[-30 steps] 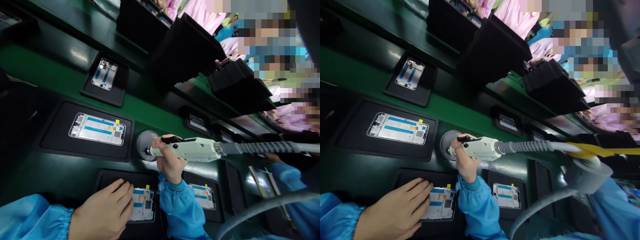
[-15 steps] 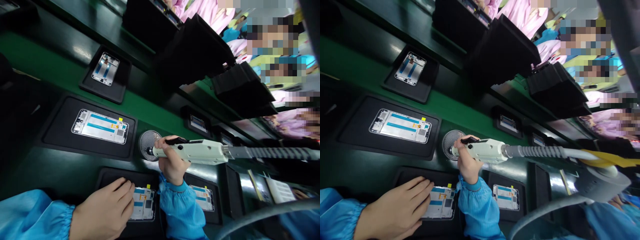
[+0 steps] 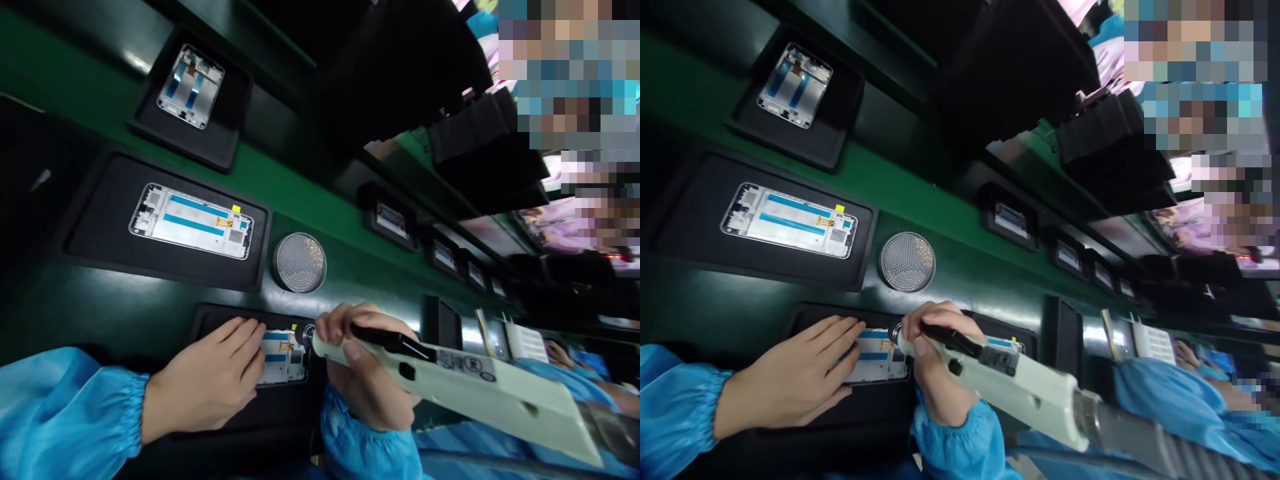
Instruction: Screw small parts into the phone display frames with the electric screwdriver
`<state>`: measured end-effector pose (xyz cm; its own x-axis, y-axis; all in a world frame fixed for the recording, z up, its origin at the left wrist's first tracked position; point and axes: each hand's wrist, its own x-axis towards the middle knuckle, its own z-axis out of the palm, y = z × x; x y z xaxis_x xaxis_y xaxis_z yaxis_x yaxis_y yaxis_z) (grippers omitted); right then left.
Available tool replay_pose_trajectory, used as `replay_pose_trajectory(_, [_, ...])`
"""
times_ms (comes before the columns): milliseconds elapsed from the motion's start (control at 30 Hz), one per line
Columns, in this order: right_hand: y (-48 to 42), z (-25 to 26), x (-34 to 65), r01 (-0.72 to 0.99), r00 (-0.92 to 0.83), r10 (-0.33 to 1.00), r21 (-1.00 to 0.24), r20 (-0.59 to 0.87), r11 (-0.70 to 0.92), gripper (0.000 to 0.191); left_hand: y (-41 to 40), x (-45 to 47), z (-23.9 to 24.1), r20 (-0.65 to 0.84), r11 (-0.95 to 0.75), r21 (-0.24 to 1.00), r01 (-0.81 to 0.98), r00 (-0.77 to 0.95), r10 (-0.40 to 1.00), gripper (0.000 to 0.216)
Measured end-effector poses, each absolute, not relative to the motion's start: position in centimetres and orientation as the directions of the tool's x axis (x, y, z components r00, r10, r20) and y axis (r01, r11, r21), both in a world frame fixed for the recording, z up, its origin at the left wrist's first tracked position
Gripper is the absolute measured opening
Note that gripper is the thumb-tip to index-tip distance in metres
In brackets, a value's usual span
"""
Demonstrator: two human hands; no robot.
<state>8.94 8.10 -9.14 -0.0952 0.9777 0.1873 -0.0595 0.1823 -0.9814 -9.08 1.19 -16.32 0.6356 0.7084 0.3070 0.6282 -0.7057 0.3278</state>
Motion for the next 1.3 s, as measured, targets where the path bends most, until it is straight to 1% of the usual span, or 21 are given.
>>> replay_pose_trajectory(100, [7.6,-9.8,8.7,-0.051,-0.149,0.973,-0.984,0.175,0.169,0.022,1.2,-9.1,-16.3,0.302,-0.711,0.324,0.624,0.644,0.703,0.041])
replay_pose_trajectory(233, [7.6,-10.4,8.4,-0.057,-0.178,0.968,-0.983,0.179,0.172,0.022,1.3,-9.0,-16.2,0.298,-0.724,0.282,0.629,0.660,0.690,0.043])
replay_pose_trajectory(333, [7.5,-10.7,8.5,-0.036,-0.201,0.967,-0.987,0.159,0.155,0.022,1.3,-9.0,-16.1,0.309,-0.726,0.266,0.634,0.657,0.687,0.042])
replay_pose_trajectory(433, [7.4,-10.8,8.6,-0.052,-0.218,0.962,-0.986,0.163,0.156,0.023,1.4,-9.0,-16.1,0.312,-0.724,0.253,0.642,0.654,0.689,0.043])
replay_pose_trajectory(600, [7.3,-10.8,8.2,-0.089,-0.219,0.960,-0.984,0.173,0.157,0.025,1.2,-9.0,-16.2,0.315,-0.723,0.252,0.643,0.652,0.689,0.044])
replay_pose_trajectory(867, [7.3,-11.1,7.9,-0.103,-0.206,0.961,-0.981,0.183,0.164,0.018,1.2,-8.8,-16.3,0.308,-0.718,0.263,0.644,0.649,0.695,0.043])
replay_pose_trajectory(1133, [7.3,-11.2,7.9,-0.111,-0.200,0.962,-0.980,0.186,0.167,0.020,1.2,-8.9,-16.3,0.311,-0.718,0.261,0.645,0.648,0.695,0.043])
replay_pose_trajectory(1200, [7.3,-11.3,8.0,-0.107,-0.201,0.960,-0.979,0.192,0.173,0.022,1.2,-8.9,-16.3,0.309,-0.720,0.258,0.644,0.651,0.693,0.044])
replay_pose_trajectory(1300, [7.1,-11.3,8.2,-0.078,-0.214,0.960,-0.983,0.181,0.168,0.029,1.2,-8.9,-16.2,0.306,-0.723,0.256,0.641,0.656,0.690,0.045])
